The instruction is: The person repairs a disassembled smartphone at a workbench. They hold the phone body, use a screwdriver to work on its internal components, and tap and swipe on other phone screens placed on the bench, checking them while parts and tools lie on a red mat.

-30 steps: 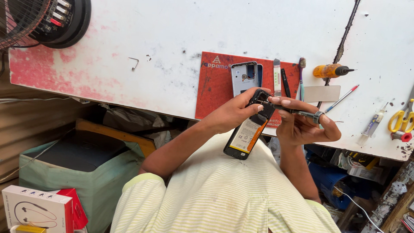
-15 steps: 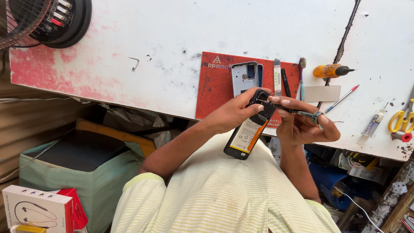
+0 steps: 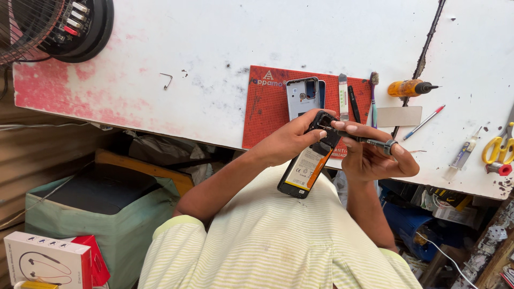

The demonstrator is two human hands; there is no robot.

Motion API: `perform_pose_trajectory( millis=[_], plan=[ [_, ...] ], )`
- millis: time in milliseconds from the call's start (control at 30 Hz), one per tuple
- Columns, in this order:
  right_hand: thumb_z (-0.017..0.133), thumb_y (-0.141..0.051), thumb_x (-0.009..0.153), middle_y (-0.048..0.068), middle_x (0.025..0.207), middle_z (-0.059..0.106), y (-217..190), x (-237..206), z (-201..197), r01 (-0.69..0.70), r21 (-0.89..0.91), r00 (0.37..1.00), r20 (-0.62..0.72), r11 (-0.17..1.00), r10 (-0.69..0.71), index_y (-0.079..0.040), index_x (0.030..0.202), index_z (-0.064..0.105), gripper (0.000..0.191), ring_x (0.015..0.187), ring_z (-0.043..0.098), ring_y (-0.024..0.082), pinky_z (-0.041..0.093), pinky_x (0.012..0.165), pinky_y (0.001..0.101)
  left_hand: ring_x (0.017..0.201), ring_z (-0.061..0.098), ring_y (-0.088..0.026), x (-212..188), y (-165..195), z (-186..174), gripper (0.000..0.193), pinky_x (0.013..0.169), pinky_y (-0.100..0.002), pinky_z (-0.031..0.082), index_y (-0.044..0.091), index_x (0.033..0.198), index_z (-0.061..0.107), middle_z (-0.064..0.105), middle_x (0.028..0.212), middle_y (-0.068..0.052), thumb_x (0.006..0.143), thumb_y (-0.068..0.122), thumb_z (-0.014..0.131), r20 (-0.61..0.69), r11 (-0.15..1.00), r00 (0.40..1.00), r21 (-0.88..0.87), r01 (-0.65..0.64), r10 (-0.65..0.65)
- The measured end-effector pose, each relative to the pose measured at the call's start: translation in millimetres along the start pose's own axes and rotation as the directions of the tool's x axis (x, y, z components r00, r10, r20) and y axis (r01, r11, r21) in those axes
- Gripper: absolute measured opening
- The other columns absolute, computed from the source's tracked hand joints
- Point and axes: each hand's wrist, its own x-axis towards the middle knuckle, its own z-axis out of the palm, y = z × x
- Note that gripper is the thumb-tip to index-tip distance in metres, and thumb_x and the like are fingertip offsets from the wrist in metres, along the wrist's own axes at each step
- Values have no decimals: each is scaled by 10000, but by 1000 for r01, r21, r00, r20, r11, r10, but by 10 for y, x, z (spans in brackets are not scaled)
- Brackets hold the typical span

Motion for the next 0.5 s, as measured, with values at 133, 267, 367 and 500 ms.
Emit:
perform_pose_trajectory(
  millis=[133,267,367,500],
  plan=[
    [649,37,983,258,1082,685,16,5,4,5,-9,1000,-6,1000,-6,-230,1328,278,573,925,774,364,710,770,437,1081,614,-128,-3,5,2,392,937,-331,557,60,1446,464,619,1189,-77,1059,108,511,-3,1000,1000,-21,6,-6],
    [652,22,982,254,1088,681,39,18,15,9,-11,1000,-2,1000,-9,-227,1332,269,576,919,774,360,711,769,435,1094,604,-127,-17,49,-10,419,946,-326,544,71,1466,450,614,1200,-71,1052,113,501,-5,1000,1000,27,3,-3],
    [656,14,977,254,1090,682,41,15,17,9,-35,1000,-9,999,-9,-235,1322,269,576,919,769,361,707,773,437,1095,605,-129,-13,73,-5,429,948,-327,544,76,1470,442,616,1200,-71,1048,122,503,-2,999,1000,37,11,-11],
    [659,22,981,257,1093,683,28,-14,-20,-6,-26,1000,-12,1000,6,-241,1311,268,575,927,772,373,709,770,431,1105,606,-131,-27,79,2,426,956,-327,542,74,1471,445,620,1208,-76,1052,129,503,4,999,1000,41,14,-14]
  ],
)
